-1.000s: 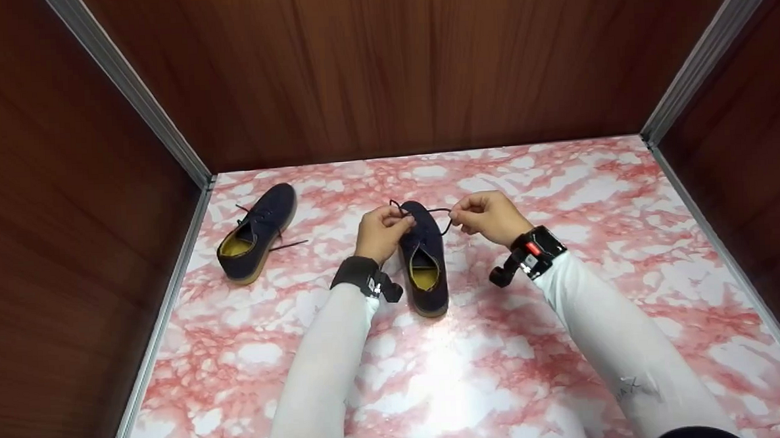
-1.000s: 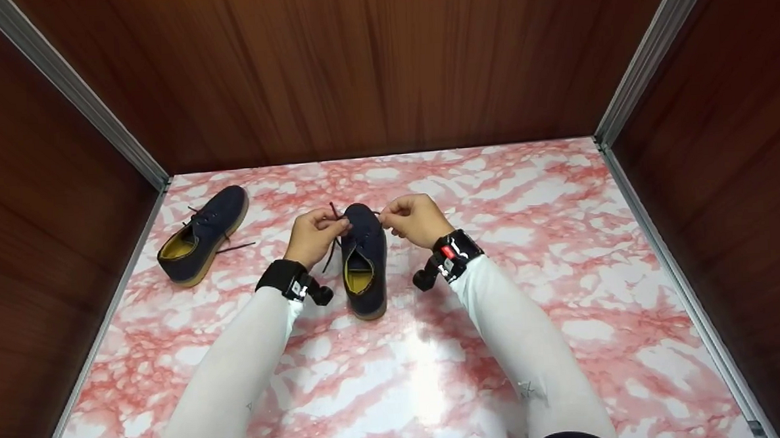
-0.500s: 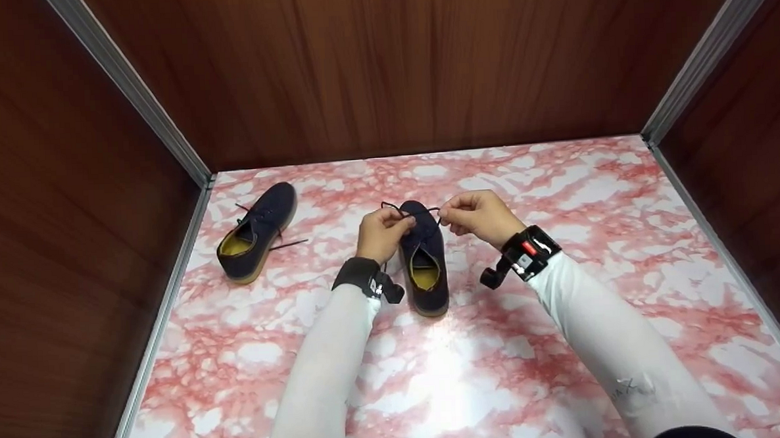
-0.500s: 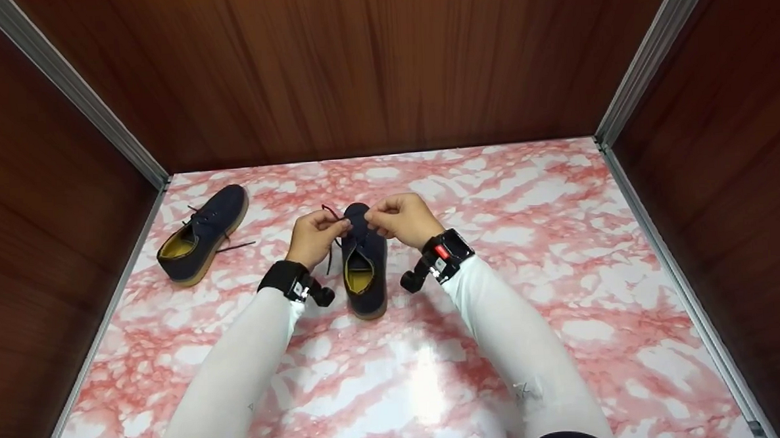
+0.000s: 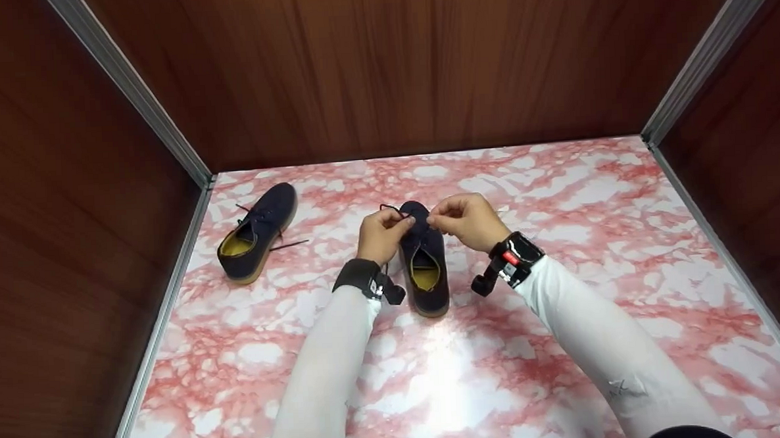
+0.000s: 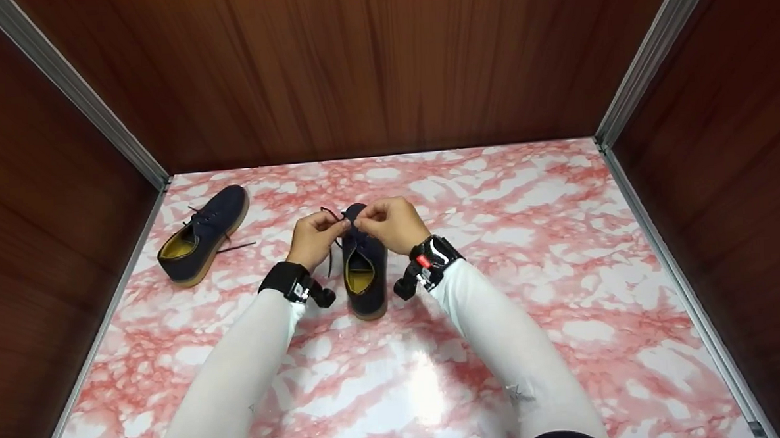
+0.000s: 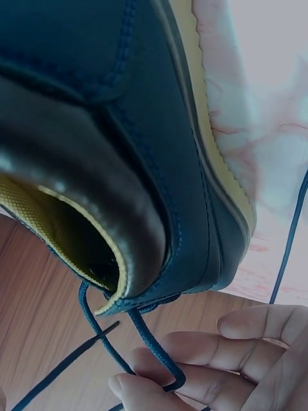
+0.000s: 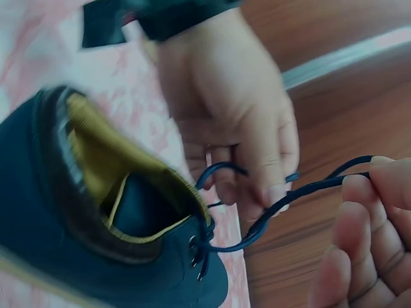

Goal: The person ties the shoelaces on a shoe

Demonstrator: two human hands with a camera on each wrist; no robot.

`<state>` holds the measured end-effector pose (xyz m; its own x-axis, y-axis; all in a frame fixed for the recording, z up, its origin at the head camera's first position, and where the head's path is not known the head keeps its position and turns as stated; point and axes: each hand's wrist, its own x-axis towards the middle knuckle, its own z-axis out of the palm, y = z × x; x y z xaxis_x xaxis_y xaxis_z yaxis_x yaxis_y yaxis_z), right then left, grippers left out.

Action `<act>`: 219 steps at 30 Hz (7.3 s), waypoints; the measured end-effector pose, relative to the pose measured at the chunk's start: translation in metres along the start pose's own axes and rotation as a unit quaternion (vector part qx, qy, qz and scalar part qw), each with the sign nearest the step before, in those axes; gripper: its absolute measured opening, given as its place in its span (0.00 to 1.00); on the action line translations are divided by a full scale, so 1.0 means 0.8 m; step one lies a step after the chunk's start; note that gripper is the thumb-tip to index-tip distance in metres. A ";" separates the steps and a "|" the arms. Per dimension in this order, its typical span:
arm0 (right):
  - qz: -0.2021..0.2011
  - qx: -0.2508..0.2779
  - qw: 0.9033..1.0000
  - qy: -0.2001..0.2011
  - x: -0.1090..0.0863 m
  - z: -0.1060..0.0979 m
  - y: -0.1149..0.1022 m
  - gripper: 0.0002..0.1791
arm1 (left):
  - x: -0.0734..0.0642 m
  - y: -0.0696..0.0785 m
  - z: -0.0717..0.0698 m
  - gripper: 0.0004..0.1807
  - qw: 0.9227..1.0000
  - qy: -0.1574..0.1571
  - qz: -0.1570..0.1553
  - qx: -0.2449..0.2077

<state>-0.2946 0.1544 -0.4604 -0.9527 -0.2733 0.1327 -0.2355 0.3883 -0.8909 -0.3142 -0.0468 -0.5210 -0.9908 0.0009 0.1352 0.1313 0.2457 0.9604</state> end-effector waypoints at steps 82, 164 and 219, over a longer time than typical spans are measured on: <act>0.107 -0.152 0.978 -0.092 0.051 0.042 0.058 0.15 | -0.032 -0.078 -0.002 0.08 0.969 -0.064 -0.145 -0.190; 0.114 0.232 0.966 -0.028 0.026 -0.038 0.039 0.14 | -0.009 -0.005 -0.009 0.18 0.906 -0.020 -0.119 -0.406; 0.163 0.191 0.968 0.016 -0.002 -0.047 0.102 0.20 | -0.025 -0.077 -0.030 0.20 0.908 -0.001 -0.226 -0.353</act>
<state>-0.3192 0.2195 -0.5170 -0.9716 -0.1611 -0.1735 0.1599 0.0945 -0.9826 -0.3014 -0.0849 -0.5772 -0.9485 0.0575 -0.3116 -0.3021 -0.4608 0.8345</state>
